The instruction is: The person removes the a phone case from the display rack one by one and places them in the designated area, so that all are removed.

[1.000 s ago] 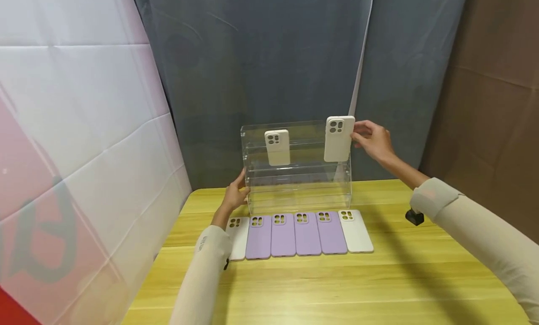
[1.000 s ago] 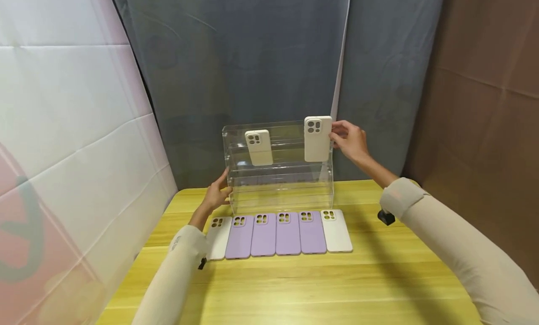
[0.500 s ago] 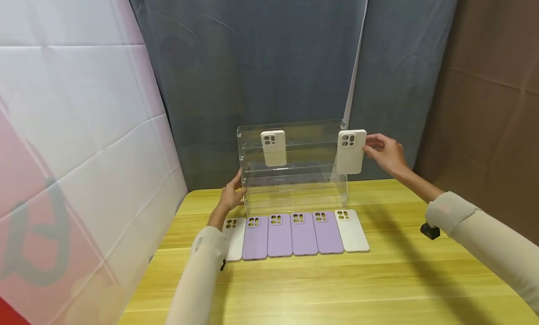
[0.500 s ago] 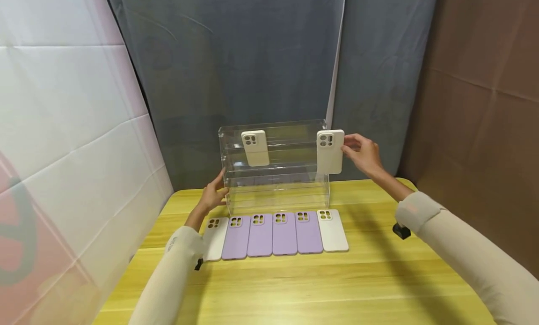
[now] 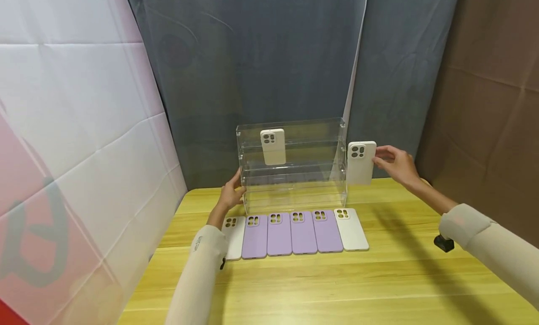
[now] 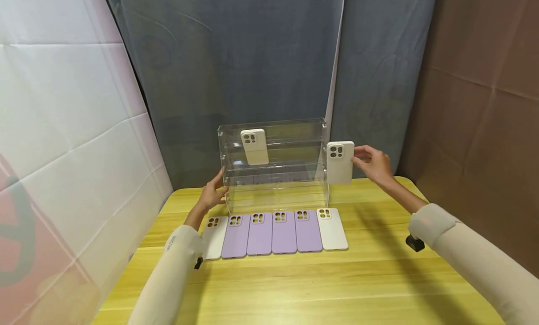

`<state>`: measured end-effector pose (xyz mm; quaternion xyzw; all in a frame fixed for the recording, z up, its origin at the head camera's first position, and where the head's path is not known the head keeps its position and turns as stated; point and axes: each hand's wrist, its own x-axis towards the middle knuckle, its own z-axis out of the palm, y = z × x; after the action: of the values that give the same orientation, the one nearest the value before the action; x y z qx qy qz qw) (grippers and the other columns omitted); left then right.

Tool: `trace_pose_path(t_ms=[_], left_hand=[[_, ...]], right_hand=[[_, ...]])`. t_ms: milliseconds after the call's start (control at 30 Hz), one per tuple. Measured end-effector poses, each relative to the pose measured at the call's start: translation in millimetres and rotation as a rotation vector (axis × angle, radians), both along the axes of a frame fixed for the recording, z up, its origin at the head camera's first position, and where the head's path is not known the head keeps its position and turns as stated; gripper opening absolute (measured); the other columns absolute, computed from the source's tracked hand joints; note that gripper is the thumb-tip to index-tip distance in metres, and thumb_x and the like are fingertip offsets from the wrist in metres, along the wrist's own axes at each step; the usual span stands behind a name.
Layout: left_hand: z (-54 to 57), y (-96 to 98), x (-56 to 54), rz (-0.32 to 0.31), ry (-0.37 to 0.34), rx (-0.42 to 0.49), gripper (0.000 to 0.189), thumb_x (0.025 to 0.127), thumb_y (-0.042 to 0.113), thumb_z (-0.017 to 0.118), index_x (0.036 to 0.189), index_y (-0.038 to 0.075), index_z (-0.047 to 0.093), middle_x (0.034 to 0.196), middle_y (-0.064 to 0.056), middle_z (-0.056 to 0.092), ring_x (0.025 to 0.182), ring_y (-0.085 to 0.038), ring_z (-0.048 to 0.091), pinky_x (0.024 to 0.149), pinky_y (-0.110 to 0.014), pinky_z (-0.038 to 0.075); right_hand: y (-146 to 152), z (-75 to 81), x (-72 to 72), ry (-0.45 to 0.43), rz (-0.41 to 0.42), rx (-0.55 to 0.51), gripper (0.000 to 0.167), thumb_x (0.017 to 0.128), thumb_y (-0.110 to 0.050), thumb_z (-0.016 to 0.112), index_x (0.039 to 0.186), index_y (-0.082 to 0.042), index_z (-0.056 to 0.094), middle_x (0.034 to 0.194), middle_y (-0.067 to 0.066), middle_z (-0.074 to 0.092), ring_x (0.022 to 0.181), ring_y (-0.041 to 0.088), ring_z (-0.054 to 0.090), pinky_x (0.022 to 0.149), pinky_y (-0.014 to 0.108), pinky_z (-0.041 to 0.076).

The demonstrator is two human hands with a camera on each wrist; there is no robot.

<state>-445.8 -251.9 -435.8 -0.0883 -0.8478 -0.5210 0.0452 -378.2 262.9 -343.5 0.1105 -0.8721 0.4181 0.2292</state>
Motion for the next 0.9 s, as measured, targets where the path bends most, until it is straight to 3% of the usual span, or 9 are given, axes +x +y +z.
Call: trace_pose_path(t_ms=[133, 233, 300, 533, 600, 767, 900], left_hand=[[-0.1, -0.2, 0.5, -0.005, 0.0, -0.004, 0.078, 0.103, -0.002, 0.053, 0.167, 0.026, 0.019, 0.154, -0.029, 0.045, 0.13, -0.048, 0.056, 0.077, -0.046, 0.067], [-0.4, -0.3, 2.0, -0.001, -0.001, -0.011, 0.078, 0.103, -0.001, 0.053, 0.167, 0.026, 0.019, 0.154, -0.03, 0.045, 0.129, -0.048, 0.057, 0.076, -0.045, 0.067], [-0.6, 0.1, 2.8, 0.001, -0.002, -0.011, 0.078, 0.103, -0.002, 0.053, 0.167, 0.026, 0.019, 0.153, -0.03, 0.046, 0.128, -0.048, 0.058, 0.076, -0.045, 0.068], [-0.9, 1.8, 4.0, 0.002, 0.008, -0.011, 0.078, 0.103, -0.003, 0.054, 0.167, 0.027, 0.02, 0.15, -0.03, 0.051, 0.127, -0.048, 0.058, 0.076, -0.046, 0.067], [-0.4, 1.9, 4.4, 0.003, 0.008, -0.014, 0.078, 0.103, -0.003, 0.054, 0.167, 0.027, 0.02, 0.15, -0.03, 0.051, 0.127, -0.048, 0.058, 0.076, -0.046, 0.067], [1.1, 1.9, 4.7, -0.001, 0.008, -0.013, 0.078, 0.102, -0.003, 0.054, 0.167, 0.026, 0.02, 0.15, -0.029, 0.05, 0.128, -0.048, 0.058, 0.077, -0.048, 0.067], [1.8, 0.7, 2.4, 0.001, 0.016, -0.02, 0.078, 0.102, -0.002, 0.054, 0.167, 0.024, 0.02, 0.149, -0.03, 0.051, 0.126, -0.046, 0.059, 0.076, -0.047, 0.067]], right_hand=[[8, -8.9, 3.6, -0.032, -0.007, 0.034, 0.037, 0.1, -0.016, 0.072, 0.128, 0.006, 0.065, 0.122, 0.029, 0.07, 0.083, -0.015, 0.063, 0.071, 0.002, 0.054], [13, -16.6, 7.1, -0.063, -0.013, 0.057, 0.038, 0.1, -0.017, 0.071, 0.13, 0.005, 0.065, 0.123, 0.029, 0.07, 0.094, 0.009, 0.075, 0.071, 0.002, 0.054], [16, -22.2, 9.7, -0.079, -0.013, 0.063, 0.039, 0.1, -0.018, 0.071, 0.131, 0.006, 0.065, 0.123, 0.029, 0.07, 0.101, 0.027, 0.076, 0.072, 0.004, 0.055], [26, -46.3, 15.4, -0.087, 0.018, 0.055, 0.043, 0.1, -0.01, 0.07, 0.136, 0.01, 0.059, 0.119, 0.034, 0.069, 0.09, 0.019, 0.077, 0.071, 0.016, 0.063], [30, -52.1, 17.7, -0.096, 0.026, 0.05, 0.045, 0.099, -0.008, 0.07, 0.138, 0.011, 0.058, 0.118, 0.035, 0.068, 0.091, 0.027, 0.078, 0.071, 0.019, 0.064], [37, -64.1, 22.2, -0.143, 0.044, 0.029, 0.043, 0.099, -0.007, 0.071, 0.136, 0.011, 0.059, 0.118, 0.036, 0.068, 0.083, 0.007, 0.075, 0.07, 0.021, 0.065], [41, -71.4, 24.5, -0.171, 0.049, 0.026, 0.043, 0.098, -0.007, 0.072, 0.134, 0.012, 0.06, 0.117, 0.036, 0.069, 0.082, 0.011, 0.076, 0.068, 0.023, 0.066]])
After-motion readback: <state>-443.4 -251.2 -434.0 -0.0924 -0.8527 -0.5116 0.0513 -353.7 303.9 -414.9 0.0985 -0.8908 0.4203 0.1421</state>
